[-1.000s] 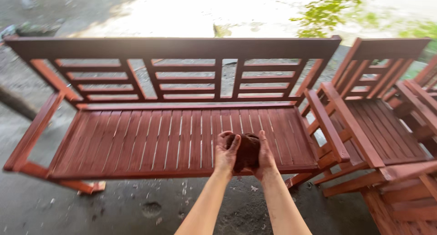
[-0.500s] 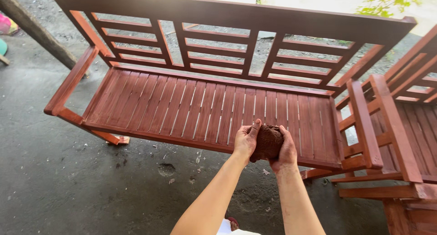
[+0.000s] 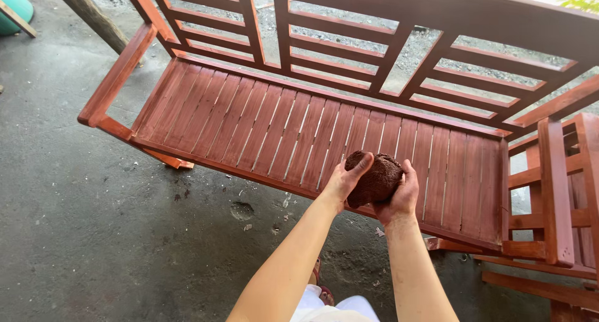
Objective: The person applies a reddish wood stain to a wooden bench, wiping the backrest, armrests and seat slats by hand with a cloth pad dipped from a can of stain. They then move to a wooden chair, unwrap a fresh cloth pad from plastic and dip it into the stain can resting on the chair seat.
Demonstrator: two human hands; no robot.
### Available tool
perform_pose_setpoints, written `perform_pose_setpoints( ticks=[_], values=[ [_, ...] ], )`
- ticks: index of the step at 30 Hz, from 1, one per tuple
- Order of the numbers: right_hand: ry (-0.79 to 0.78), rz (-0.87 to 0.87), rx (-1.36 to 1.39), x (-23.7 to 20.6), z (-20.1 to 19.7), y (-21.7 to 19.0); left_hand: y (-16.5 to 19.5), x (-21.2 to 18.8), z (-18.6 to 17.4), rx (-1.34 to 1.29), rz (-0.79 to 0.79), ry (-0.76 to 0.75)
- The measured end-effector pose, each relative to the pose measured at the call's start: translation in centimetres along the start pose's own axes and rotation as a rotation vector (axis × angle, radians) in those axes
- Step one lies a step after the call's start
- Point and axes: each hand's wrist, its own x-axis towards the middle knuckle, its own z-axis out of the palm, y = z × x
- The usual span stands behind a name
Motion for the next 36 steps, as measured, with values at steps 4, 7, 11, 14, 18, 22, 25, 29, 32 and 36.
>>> perform_pose_setpoints(
  ticks=[4,7,11,14,18,22,25,29,32,36],
  values=[
    [-0.021,-0.055,0.038,2.2,-2.2,0.9,0.2,0.4,1.5,0.111,-0.082,0.025],
    [-0.011,-0.149,0.056,3.9,-6.1,0.3,-0.9,1.5,3.3,0.053,-0.185,-0.106],
    [0.114,-0.144,-0.021,5.1,-12.5,-2.8,-3.7,3.4,8.1,0.038,-0.288,-0.138],
    [0.145,-0.155,-0.093,6.1,-18.2,-6.0,-6.8,5.5,12.3,0.056,-0.302,-0.114],
    [0.224,-0.132,-0.126,9.5,-27.6,-9.2,-13.0,9.7,18.6,0.038,-0.221,-0.053],
    [0.478,-0.059,-0.386,15.1,-40.1,-10.2,-20.2,14.3,23.8,0.064,-0.227,0.073],
    [0.546,-0.087,-0.619,19.9,-49.8,-9.3,-25.3,17.0,26.5,0.037,-0.288,0.135],
    [0.631,-0.201,-1.315,25.6,-60.3,-7.6,-30.6,19.0,27.2,0.131,-0.378,0.21],
    [0.619,-0.075,-1.352,29.8,-64.1,-6.2,-33.2,20.4,25.9,0.197,-0.394,0.255],
    [0.589,-0.135,-1.386,31.1,-66.0,-6.6,-35.1,21.5,24.5,0.217,-0.401,0.317]
  ],
)
